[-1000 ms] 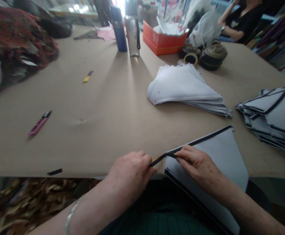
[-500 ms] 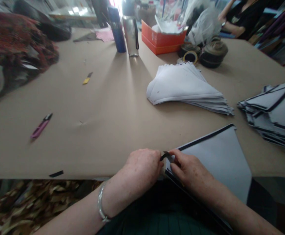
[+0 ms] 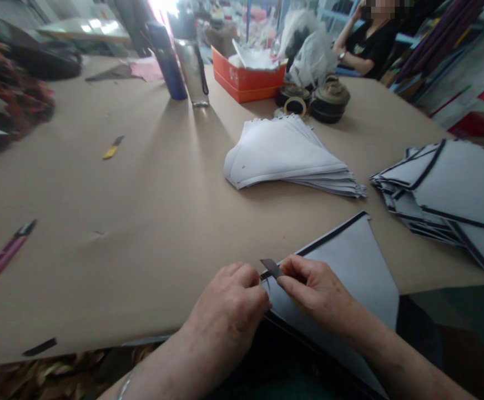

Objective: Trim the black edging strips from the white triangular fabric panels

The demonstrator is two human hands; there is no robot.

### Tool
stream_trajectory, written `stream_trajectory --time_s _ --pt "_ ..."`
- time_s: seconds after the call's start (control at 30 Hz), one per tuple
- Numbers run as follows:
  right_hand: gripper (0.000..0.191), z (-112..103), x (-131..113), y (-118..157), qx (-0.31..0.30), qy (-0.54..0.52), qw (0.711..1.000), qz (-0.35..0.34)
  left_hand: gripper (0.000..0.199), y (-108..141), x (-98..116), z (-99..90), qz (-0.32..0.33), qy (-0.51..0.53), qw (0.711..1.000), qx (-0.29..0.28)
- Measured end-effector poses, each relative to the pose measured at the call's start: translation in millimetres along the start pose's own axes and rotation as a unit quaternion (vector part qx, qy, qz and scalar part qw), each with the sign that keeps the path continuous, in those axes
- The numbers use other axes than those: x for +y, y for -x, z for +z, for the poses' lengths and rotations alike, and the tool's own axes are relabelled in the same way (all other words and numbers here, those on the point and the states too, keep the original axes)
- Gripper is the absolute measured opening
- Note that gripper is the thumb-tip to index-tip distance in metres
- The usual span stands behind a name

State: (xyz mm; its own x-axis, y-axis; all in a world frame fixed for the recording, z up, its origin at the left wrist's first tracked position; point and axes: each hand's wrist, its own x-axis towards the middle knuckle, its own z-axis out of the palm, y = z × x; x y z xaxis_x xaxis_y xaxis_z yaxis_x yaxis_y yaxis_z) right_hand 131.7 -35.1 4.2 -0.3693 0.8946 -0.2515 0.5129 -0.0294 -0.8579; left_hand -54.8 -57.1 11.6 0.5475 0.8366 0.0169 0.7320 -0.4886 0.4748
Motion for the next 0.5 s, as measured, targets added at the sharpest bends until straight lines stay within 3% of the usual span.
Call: stream_trajectory --time_s 0.1,0.17,0.23,0.37,0.5 --pt "0.018 -2 7 -9 0.010 -0.132 0.990 0.045 0.021 -5 -4 14.8 0.064 0.014 0.998 0.015" --pt "0.022 -5 17 -18 0.003 -0.268 0.960 0.077 0.021 -9 -7 24.9 0.082 0.027 0.996 -0.001" --pt "0.027 -20 32 -28 0.036 -0.364 0.926 0.093 0.023 -11 -10 32.1 0.091 0.036 0.995 -0.012" --pt "0.024 -85 68 -44 0.219 -0.300 0.925 0.076 0.025 -12 -14 36.5 0.098 0.059 0.993 0.003" --pt "0.020 -149 96 -42 0.332 -0.208 0.918 0.063 0.027 -14 -16 34.3 0.094 0.081 0.992 0.022"
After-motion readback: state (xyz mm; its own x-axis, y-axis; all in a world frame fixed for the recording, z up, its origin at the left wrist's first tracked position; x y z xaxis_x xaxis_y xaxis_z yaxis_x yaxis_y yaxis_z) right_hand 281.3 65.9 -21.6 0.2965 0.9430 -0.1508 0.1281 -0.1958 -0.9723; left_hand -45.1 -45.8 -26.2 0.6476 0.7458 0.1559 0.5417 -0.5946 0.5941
